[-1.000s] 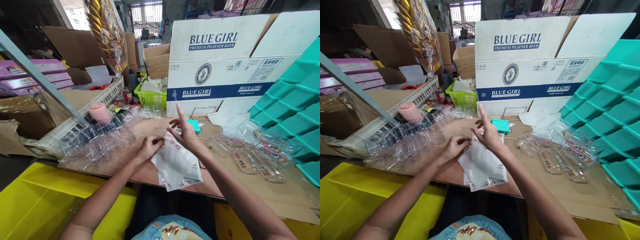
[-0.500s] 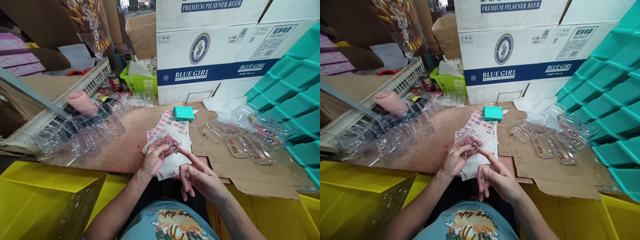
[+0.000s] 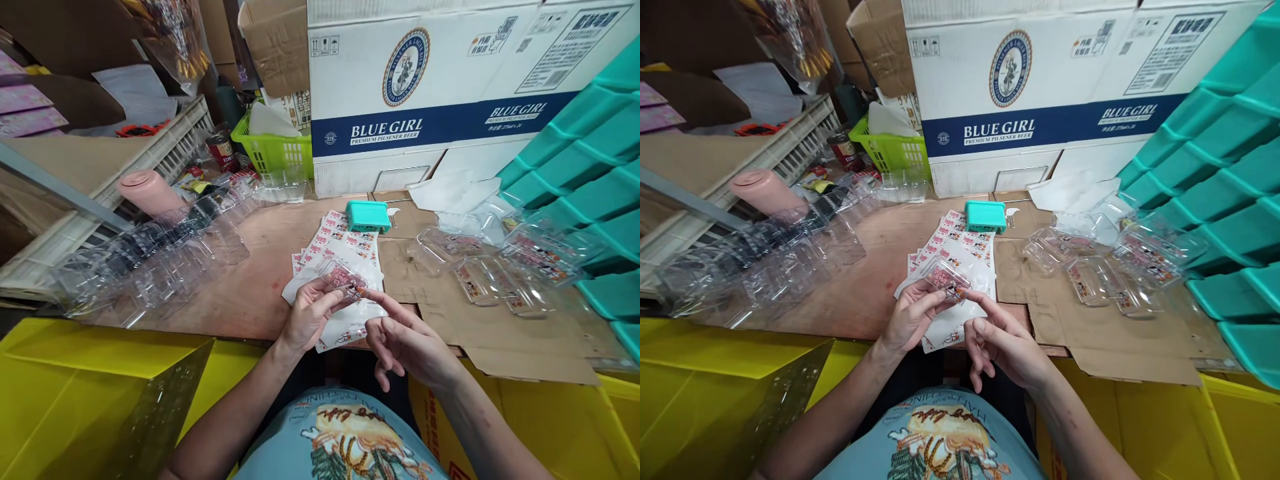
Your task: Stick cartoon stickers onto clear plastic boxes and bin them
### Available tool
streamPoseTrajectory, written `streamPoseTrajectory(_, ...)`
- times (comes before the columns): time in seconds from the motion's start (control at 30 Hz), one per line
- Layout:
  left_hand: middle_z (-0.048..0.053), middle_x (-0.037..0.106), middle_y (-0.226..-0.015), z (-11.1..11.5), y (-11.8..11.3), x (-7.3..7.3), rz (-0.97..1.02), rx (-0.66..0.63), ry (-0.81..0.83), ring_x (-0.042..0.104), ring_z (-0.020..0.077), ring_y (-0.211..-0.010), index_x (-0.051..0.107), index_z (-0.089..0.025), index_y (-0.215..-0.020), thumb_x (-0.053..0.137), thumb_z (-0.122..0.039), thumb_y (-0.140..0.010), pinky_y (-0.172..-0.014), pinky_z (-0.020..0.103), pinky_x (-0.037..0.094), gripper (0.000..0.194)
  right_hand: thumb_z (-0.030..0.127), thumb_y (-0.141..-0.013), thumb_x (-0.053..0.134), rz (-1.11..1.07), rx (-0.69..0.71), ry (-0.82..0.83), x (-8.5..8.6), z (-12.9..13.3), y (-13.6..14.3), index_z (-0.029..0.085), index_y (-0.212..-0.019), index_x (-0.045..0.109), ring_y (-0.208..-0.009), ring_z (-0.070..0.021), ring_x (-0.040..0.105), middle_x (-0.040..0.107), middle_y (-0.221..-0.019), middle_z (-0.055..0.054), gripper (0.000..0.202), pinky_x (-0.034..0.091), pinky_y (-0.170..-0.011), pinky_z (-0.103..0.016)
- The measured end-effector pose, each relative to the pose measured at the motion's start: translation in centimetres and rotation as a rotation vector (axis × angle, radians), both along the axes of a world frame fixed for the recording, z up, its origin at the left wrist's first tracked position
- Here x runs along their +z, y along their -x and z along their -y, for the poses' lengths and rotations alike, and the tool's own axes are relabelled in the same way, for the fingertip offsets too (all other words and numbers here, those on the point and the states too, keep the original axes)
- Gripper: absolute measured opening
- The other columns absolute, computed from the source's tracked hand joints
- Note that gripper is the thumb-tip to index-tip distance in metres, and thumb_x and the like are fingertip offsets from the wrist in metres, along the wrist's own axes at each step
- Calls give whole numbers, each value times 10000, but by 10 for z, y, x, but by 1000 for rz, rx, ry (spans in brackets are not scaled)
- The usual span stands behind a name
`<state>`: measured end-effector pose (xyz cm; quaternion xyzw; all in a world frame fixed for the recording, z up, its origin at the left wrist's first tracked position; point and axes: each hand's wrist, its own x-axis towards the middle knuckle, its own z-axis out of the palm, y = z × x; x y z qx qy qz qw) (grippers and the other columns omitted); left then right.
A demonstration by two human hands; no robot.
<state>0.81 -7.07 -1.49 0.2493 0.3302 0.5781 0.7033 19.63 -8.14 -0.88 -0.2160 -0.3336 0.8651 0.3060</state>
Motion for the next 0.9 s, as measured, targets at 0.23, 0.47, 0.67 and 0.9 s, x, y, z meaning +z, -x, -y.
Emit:
streamPoseTrajectory(0.23,65,778,-976,0,1,-4,4,-5,-41,721,185,-917,775,-154,-941,735,-156,-786,-925,335,552,161,319,-967,562,12,8,19,-1,-3,2,273,-1445,372,-397,-60,442,615,-623,40,516,567,-442,-278)
streamPoseTrajectory(0.47,70,774,-1023,0,3,-3,5,-14,-53,709,209,-998,776,-162,-956,718,-132,-774,-959,348,539,193,321,-965,559,36,7,26,-3,-3,3,271,-1459,341,-391,-56,416,606,-616,51,541,567,-439,-275)
streamPoseTrajectory(0.67,75,768,-1054,1,4,-4,-9,-17,-47,702,231,-1034,768,-171,-986,714,-149,-781,-976,380,532,213,362,-956,573,72,9,33,-2,-4,4,281,-1458,343,-384,-51,392,599,-610,58,558,563,-431,-274)
streamPoseTrajectory(0.9,107,755,-1096,3,6,-3,2,-29,-1,685,282,-1089,767,-149,-969,733,-238,-786,-1015,446,513,206,376,-947,583,89,6,40,1,-4,5,267,-1394,408,-383,-55,399,599,-600,59,492,559,-419,-267)
